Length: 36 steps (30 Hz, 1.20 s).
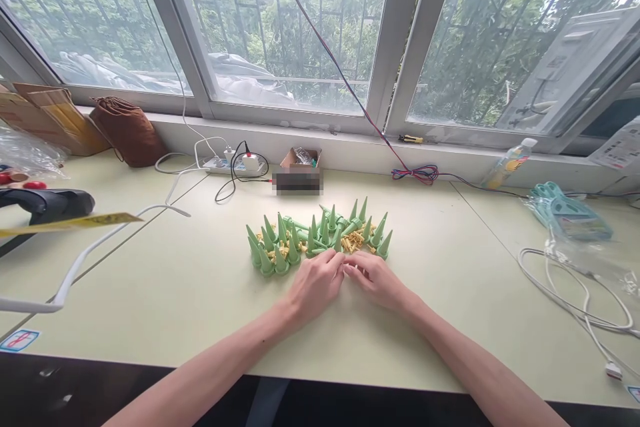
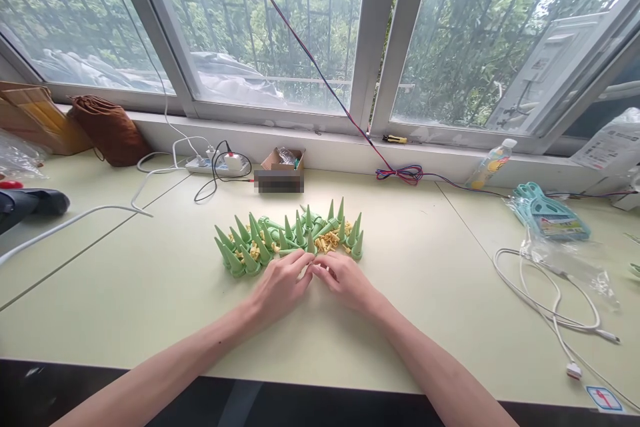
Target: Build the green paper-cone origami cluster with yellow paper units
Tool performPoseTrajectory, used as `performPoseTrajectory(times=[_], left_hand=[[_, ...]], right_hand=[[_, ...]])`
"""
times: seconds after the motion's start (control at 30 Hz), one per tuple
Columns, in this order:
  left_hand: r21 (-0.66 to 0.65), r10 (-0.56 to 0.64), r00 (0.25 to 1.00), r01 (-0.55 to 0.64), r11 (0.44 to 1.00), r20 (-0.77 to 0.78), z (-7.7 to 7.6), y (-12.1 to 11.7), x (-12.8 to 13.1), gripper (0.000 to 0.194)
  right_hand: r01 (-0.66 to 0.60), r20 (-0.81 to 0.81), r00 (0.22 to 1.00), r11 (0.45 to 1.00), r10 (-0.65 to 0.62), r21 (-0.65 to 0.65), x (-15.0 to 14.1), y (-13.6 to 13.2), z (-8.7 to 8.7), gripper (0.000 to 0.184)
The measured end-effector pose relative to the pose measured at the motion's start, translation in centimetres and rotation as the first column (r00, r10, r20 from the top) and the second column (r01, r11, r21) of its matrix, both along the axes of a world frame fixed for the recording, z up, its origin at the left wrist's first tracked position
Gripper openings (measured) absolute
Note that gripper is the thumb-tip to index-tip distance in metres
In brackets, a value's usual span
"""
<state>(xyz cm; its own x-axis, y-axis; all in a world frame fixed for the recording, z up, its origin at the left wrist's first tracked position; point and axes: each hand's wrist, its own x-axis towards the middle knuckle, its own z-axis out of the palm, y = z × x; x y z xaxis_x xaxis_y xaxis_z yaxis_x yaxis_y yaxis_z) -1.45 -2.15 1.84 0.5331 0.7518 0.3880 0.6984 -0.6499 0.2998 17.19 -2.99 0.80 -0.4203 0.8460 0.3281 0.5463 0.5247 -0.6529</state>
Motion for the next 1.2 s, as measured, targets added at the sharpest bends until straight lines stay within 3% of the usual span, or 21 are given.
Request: performPoseTrajectory(times=[0.53,0.83,1.03,1.2], left_hand=[[0.093,0.016,0.997,-0.009,0.996,-0.073,-0.3,1.1,-0.4,0.017],[0.059,0.002,0.996,0.003,0.998,-0.089,-0.4,1.4,-0.5,0.014],[0.054,0.052,0.998,-0.05,0.997,-0.047,-0.7,1.5,-0.6,0.018],[0.06,0.165,0.98,-0.159,0.985,-0.114,-0.6,1.4,-0.5,0.019]], right_hand=[[0.016,0.041,0.999,1.0,-0.016,0.001,0.0,0.0,0.0,0.03],[0.014,0.049,0.999,1.0,-0.014,0.014,0.0,0.0,0.0,0.03],[0.012,0.054,0.998,1.0,-0.012,-0.001,0.0,0.1,-0.2,0.03],[0.01,0.056,0.998,1.0,-0.009,-0.01,0.1,0.1,-0.1,0.029]])
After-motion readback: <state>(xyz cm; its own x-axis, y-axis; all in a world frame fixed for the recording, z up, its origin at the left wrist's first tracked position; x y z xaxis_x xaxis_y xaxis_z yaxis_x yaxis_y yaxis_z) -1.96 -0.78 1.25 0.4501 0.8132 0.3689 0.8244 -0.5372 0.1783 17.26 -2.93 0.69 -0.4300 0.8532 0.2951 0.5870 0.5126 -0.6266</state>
